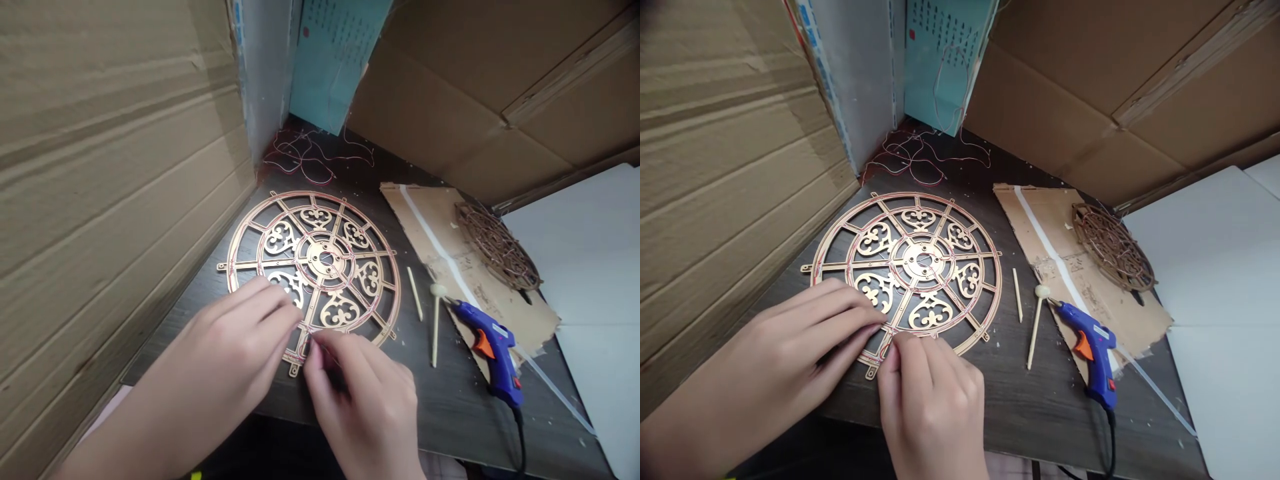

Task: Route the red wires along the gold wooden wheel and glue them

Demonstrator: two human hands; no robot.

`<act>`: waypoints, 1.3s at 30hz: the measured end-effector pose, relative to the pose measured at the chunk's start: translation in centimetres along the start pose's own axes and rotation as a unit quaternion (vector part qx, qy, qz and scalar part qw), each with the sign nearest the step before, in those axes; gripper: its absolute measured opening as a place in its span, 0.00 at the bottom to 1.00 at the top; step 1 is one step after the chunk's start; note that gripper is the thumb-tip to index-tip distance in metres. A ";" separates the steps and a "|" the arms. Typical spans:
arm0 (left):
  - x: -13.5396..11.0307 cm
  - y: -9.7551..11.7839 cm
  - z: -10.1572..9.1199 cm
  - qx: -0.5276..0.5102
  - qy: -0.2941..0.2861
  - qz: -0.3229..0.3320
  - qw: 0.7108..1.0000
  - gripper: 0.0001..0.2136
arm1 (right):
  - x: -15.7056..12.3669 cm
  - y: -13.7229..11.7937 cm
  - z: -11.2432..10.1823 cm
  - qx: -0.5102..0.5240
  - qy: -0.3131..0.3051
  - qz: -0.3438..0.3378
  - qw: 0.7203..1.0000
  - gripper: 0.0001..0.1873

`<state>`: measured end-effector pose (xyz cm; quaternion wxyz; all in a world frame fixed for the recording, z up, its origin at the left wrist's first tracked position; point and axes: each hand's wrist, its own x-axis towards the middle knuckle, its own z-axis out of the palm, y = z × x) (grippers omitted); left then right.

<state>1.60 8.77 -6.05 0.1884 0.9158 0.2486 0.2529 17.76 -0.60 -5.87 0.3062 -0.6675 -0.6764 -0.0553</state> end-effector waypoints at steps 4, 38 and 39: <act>-0.1 0.2 0.0 -0.025 -0.001 0.017 1.000 0.12 | 0.0 0.1 -0.2 0.023 0.005 0.007 1.000 0.08; -0.1 0.1 0.9 -0.076 -0.013 0.017 0.997 0.09 | 0.9 0.5 -0.4 0.108 -0.018 0.042 0.993 0.07; -0.1 0.1 0.9 -0.077 -0.011 0.014 0.997 0.10 | 0.8 0.4 -0.3 0.112 -0.018 0.044 0.993 0.06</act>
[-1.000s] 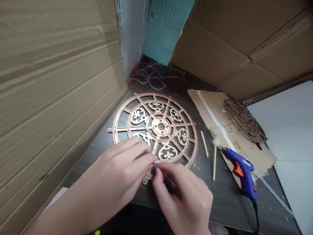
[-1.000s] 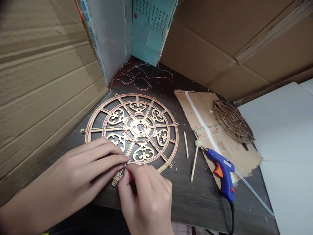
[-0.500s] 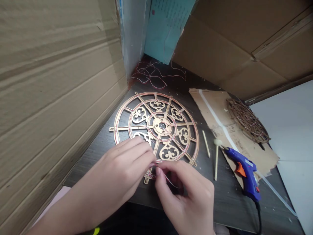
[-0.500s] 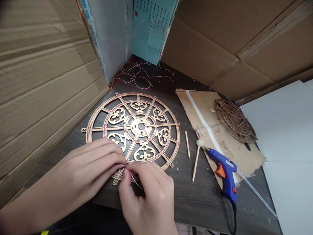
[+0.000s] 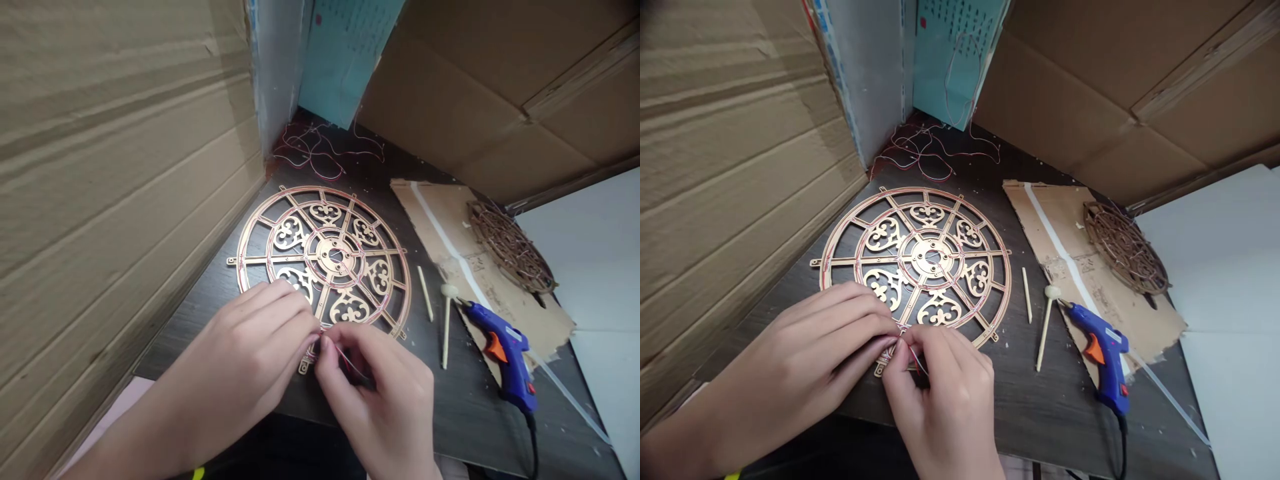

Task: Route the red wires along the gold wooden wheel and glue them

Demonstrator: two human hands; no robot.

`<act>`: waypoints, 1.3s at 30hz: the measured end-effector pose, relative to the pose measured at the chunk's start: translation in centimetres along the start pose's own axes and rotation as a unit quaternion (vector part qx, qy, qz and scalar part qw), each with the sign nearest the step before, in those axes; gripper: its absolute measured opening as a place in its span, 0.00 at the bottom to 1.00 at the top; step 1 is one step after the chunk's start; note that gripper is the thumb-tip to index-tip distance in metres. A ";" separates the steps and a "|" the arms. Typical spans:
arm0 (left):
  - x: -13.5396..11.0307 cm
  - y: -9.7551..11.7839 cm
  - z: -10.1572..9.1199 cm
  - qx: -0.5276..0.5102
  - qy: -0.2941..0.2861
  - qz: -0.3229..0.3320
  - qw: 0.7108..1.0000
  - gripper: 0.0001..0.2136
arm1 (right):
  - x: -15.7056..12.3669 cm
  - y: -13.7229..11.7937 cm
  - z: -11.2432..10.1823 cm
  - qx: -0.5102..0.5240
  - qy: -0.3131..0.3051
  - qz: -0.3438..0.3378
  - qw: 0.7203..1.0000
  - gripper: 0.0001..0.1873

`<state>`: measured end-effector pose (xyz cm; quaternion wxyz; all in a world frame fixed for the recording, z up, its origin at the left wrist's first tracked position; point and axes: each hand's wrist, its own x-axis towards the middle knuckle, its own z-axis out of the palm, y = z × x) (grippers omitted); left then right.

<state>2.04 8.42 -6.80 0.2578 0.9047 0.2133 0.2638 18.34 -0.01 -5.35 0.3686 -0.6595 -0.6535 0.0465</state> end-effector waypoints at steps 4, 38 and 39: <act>0.1 0.0 0.1 0.005 0.012 -0.008 1.000 0.10 | -0.1 0.0 0.0 0.007 0.001 0.005 1.000 0.05; -1.0 0.5 -0.2 0.059 0.071 0.052 0.994 0.08 | -0.2 -0.2 0.1 -0.067 -0.051 0.040 0.996 0.08; -1.0 0.4 -0.2 0.058 0.072 0.053 0.994 0.07 | -0.2 -0.2 0.2 -0.073 -0.052 0.035 0.995 0.08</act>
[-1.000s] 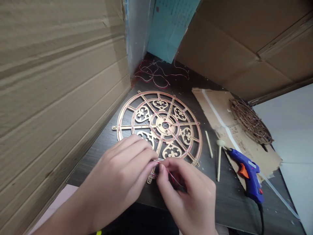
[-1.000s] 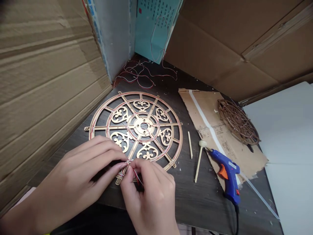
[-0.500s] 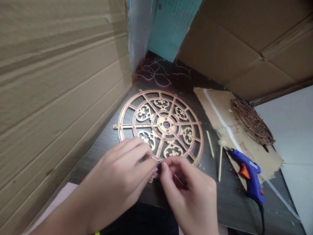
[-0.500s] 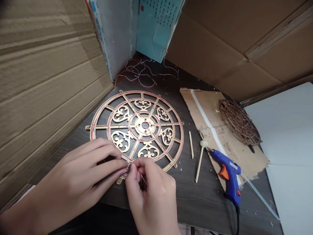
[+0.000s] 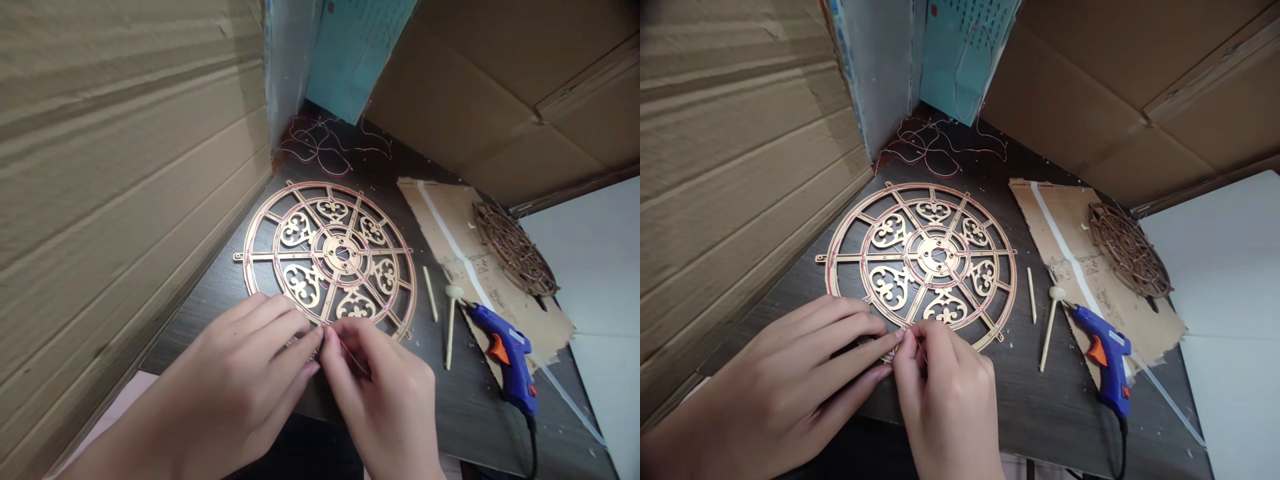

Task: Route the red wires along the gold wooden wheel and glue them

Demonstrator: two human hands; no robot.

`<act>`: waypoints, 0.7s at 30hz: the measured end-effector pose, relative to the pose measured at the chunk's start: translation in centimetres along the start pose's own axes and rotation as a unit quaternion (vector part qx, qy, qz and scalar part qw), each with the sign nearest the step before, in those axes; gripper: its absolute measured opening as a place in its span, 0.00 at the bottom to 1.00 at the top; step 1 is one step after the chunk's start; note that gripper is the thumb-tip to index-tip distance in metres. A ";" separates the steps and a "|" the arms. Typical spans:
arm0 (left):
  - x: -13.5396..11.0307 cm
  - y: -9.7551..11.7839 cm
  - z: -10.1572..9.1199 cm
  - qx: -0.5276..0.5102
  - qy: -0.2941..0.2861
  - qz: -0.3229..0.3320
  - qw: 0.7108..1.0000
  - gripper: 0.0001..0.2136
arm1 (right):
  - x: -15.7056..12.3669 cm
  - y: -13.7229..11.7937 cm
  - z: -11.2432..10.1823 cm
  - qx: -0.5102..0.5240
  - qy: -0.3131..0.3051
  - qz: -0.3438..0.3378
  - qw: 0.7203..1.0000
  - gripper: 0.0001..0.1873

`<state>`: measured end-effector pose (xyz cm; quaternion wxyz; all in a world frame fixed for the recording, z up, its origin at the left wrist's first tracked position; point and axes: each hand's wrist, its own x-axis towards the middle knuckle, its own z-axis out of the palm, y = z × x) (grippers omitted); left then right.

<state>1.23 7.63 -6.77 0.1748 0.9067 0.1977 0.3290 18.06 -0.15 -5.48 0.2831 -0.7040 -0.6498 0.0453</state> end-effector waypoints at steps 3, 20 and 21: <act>-0.1 0.0 0.0 -0.003 0.002 0.002 1.000 0.06 | 0.0 -0.1 0.0 -0.008 0.000 -0.005 1.000 0.09; -0.3 -0.1 0.2 -0.022 0.011 -0.010 1.000 0.07 | -0.2 -0.3 0.3 -0.056 0.035 -0.040 0.997 0.10; -0.3 -0.1 0.2 -0.022 0.012 -0.010 1.000 0.06 | -0.3 -0.4 0.3 -0.059 0.037 -0.042 0.997 0.10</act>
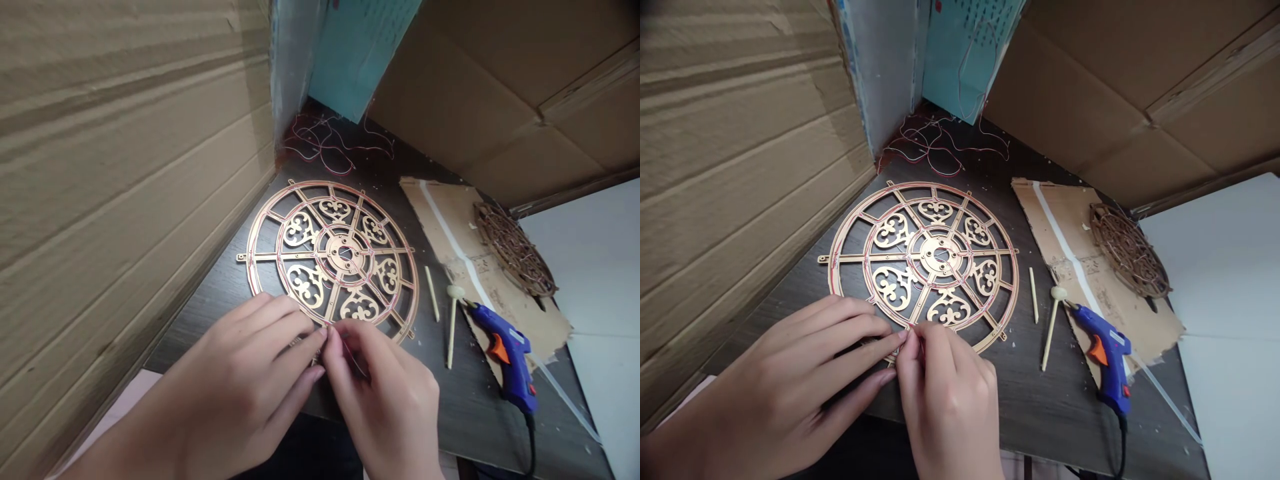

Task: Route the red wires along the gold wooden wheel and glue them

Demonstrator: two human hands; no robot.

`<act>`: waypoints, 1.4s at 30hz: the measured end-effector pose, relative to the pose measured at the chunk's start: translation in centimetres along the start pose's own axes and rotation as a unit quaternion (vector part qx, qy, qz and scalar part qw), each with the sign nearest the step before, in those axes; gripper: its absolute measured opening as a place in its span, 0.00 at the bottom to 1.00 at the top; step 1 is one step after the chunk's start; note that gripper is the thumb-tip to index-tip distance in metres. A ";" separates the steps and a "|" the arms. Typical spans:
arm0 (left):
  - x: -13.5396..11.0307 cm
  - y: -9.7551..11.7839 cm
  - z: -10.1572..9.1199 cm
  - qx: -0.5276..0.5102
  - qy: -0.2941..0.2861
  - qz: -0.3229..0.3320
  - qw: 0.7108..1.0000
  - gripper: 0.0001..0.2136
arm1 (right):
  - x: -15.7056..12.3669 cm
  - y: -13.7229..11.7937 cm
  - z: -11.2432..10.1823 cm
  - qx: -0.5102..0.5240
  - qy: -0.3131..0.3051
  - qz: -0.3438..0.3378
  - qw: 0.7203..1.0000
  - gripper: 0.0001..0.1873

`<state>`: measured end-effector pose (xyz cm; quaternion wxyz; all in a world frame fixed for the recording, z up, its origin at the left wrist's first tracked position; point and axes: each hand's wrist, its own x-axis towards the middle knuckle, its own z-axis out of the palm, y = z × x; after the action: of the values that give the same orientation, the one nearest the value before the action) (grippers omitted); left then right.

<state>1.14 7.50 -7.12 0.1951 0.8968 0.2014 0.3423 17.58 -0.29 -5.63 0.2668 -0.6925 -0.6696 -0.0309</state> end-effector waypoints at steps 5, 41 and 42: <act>0.1 0.1 -0.1 -0.002 0.000 -0.006 1.000 0.06 | -0.1 -0.1 0.2 -0.005 0.012 -0.006 1.000 0.10; -0.1 0.1 -0.4 -0.021 -0.003 -0.046 0.999 0.08 | -0.2 -0.4 0.1 -0.023 0.017 -0.011 1.000 0.09; -0.1 0.1 -0.5 -0.020 -0.003 -0.047 0.999 0.08 | -0.2 -0.4 0.1 -0.025 0.016 -0.011 0.999 0.09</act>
<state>0.78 7.44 -6.77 0.2297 0.8833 0.2355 0.3339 17.14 -0.41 -5.66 0.2592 -0.6911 -0.6718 -0.0617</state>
